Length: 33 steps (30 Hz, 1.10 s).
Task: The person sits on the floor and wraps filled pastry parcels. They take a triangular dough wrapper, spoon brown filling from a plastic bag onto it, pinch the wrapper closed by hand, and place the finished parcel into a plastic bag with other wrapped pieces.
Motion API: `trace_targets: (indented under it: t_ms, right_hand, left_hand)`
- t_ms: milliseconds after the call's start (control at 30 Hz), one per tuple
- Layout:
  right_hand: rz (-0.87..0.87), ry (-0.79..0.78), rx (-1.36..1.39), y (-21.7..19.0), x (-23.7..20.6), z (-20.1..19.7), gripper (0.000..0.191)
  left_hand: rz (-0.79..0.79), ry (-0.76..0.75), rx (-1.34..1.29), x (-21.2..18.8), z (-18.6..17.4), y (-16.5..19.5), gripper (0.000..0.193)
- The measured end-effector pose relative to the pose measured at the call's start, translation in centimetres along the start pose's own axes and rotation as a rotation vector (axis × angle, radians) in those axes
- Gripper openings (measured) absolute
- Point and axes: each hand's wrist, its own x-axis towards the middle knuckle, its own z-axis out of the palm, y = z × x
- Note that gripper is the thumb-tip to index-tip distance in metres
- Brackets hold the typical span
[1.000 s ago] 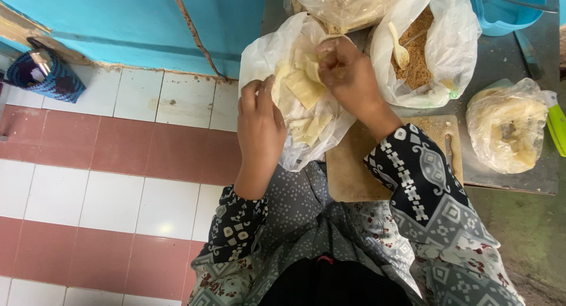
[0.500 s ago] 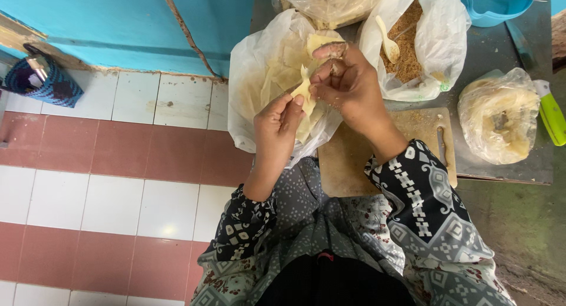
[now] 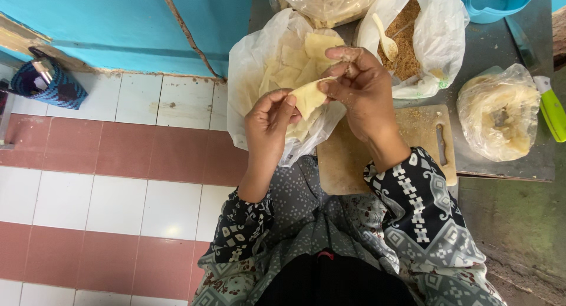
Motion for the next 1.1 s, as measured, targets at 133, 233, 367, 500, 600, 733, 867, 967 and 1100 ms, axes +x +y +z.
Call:
trace_targets:
  t_ms: [133, 233, 367, 500, 600, 733, 867, 967, 1100]
  right_hand:
    - [-0.079, 0.122, -0.144, -0.5, -2.1, 0.8, 0.052]
    - [-0.189, 0.143, -0.307, -0.8, -4.3, 1.8, 0.057]
    - [-0.349, 0.067, -0.566, -1.9, -7.2, 2.1, 0.054]
    - [-0.205, 0.089, -0.429, -3.1, -10.0, 1.3, 0.057]
    - [-0.166, 0.167, -0.329, -3.0, -11.6, 0.5, 0.057]
    - [-0.153, 0.199, -0.201, -2.5, -14.5, -1.1, 0.054]
    - [-0.282, 0.208, -0.371, -0.7, -17.8, -1.8, 0.055]
    - [-0.363, 0.22, -0.558, 0.7, -20.4, -2.1, 0.056]
    - [-0.255, 0.275, -0.382, 1.7, -23.4, -2.8, 0.052]
  left_hand:
    - [0.339, 0.126, 0.311, -1.4, 1.4, 0.8, 0.018]
    - [0.384, 0.116, 0.287, -3.4, 3.1, 0.5, 0.015]
    - [0.189, 0.073, 0.004, -5.4, 4.2, 0.3, 0.022]
    - [0.292, 0.073, 0.178, -7.4, 4.6, 0.9, 0.019]
    - [0.468, 0.05, 0.418, -9.0, 5.4, 0.9, 0.019]
    - [0.252, -0.035, 0.206, -11.8, 6.4, 0.2, 0.02]
    - [0.0, -0.124, -0.149, -14.7, 6.3, -1.3, 0.023]
    - [0.004, -0.137, -0.151, -17.3, 6.5, -3.0, 0.024]
    - [0.069, -0.148, -0.113, -19.7, 6.2, -4.8, 0.021]
